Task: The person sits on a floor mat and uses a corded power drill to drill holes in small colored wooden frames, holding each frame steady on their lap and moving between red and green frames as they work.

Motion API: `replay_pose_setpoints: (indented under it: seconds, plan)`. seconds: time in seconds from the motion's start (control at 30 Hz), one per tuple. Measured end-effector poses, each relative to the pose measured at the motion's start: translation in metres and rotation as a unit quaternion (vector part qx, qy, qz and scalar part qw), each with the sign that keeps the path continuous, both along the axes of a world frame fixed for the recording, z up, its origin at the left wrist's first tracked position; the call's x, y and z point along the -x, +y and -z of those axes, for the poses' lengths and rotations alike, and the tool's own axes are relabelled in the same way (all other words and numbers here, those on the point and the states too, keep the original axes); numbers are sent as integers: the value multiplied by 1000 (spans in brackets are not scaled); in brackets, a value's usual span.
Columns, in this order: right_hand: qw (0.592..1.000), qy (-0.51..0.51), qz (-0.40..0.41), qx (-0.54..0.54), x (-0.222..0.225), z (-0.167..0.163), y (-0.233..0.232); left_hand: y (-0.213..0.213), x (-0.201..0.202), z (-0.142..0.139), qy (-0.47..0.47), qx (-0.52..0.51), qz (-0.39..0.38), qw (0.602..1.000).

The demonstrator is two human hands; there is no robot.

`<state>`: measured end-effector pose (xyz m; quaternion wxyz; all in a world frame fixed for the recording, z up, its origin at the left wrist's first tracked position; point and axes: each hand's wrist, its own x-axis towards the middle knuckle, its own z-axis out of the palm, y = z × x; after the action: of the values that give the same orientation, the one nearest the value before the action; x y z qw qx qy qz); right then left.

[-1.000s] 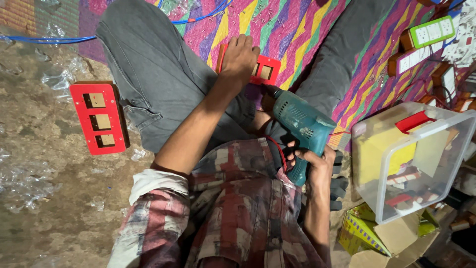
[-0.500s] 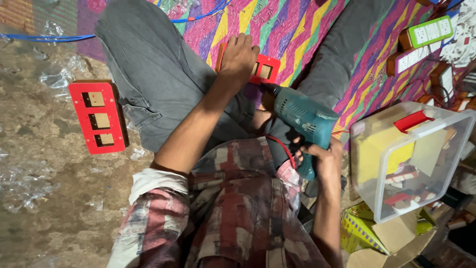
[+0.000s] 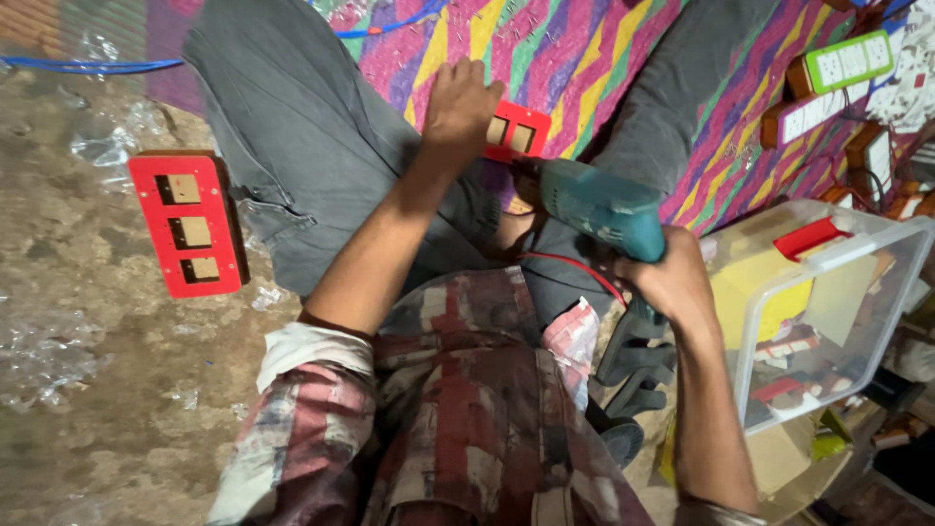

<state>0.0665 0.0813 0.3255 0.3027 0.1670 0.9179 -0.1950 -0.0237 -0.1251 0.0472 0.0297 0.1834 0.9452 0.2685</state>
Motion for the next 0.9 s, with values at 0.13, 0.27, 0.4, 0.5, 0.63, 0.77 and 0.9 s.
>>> replay_pose_setpoints:
  seconds: [0.13, 0.27, 0.4, 0.5, 0.63, 0.77, 0.9]
  plan:
    - [987, -93, -15, -130, 15, -13, -25, 7, 0, 15, -21, 4, 3, 1000]
    - [988, -93, -44, -116, 21, -21, -38, 4, 3, 22, 5, -32, -1, 999]
    - [991, -93, -43, -86, 22, -23, -27, -3, 3, 18, -32, -50, 23, 998]
    - [998, -52, -24, -6, 16, -20, -13, -6, 2, 15, -60, -54, 29, 996]
    - [987, -14, 83, 137, 3, -11, -1, -10, -1, 15, -13, -71, 18, 997]
    - [971, -11, 152, 184, -10, -4, 2, -11, -3, 15, -12, -61, 14, 998]
    - [963, -8, 186, 196, -14, -4, 4, -8, -2, 11, -23, -60, 22, 998]
